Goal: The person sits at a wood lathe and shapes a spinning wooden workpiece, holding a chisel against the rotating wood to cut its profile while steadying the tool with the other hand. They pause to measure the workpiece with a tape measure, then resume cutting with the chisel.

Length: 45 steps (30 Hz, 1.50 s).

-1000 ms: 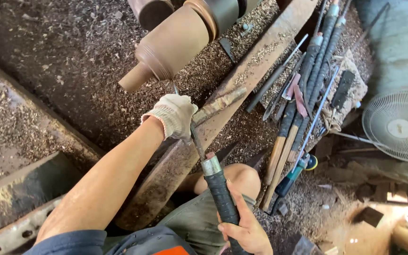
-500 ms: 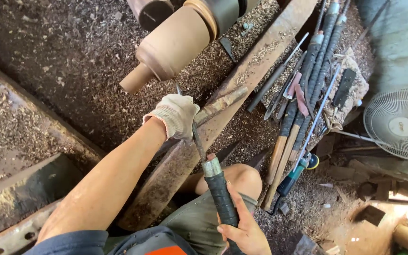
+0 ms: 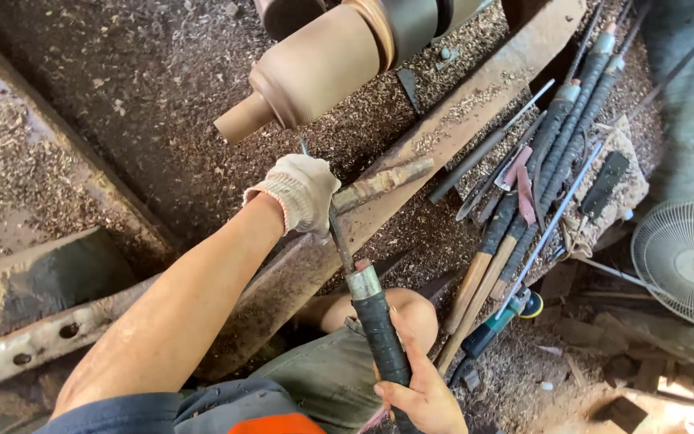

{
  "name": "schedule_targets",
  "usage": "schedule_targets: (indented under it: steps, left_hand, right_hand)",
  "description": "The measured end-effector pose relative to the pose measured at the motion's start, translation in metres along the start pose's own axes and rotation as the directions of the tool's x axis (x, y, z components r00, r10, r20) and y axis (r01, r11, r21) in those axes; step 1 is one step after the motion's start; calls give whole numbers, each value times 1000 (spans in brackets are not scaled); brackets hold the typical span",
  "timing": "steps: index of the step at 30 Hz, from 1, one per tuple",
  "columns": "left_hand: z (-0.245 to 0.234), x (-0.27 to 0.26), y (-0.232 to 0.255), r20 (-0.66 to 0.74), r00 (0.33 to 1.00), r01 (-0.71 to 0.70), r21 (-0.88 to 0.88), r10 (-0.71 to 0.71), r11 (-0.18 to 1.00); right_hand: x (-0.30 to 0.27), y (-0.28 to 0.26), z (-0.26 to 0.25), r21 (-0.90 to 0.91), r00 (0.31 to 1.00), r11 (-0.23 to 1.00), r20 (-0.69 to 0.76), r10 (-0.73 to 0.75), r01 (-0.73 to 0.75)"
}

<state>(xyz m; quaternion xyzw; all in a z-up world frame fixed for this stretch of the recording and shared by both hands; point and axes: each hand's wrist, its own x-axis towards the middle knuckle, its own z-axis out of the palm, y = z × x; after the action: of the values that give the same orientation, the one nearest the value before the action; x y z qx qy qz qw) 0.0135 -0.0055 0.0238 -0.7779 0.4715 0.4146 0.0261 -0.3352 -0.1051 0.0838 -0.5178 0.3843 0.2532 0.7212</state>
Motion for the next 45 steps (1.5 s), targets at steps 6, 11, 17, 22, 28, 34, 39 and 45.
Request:
schedule_targets:
  steps: [6, 11, 17, 22, 28, 34, 39, 45]
  left_hand:
    - [3, 1, 0, -21, 1000, 22, -11, -23, 1000]
    - [3, 0, 0, -22, 999, 47, -47, -48, 998]
    - [-1, -4, 5, 17, 997, 77, -31, -77, 997]
    - [10, 7, 9, 12, 992, 127, -71, -126, 989]
    - [5, 9, 14, -79, 995, 60, -65, -65, 996]
    - [-2, 6, 7, -71, 997, 0, -68, -5, 998]
    - [-1, 9, 6, -140, 987, -86, -49, 79, 995]
    - [-4, 7, 5, -141, 986, -97, -23, 93, 995]
  right_hand:
    - [4, 0, -13, -24, 1000, 1000, 18, -8, 9]
    - [8, -2, -22, -27, 1000, 999, 17, 26, -25]
    - [16, 1, -38, -47, 998, 999, 63, -1, 4]
    - [15, -31, -34, -136, 997, 990, 77, -31, 41]
    - [2, -39, -15, -136, 1000, 991, -18, 8, -10]
    - [-2, -7, 1, -6, 999, 1000, -54, -2, 2]
    - [-3, 10, 22, 181, 995, 982, -89, -34, 50]
    - [-2, 5, 22, 122, 993, 991, -111, -38, 52]
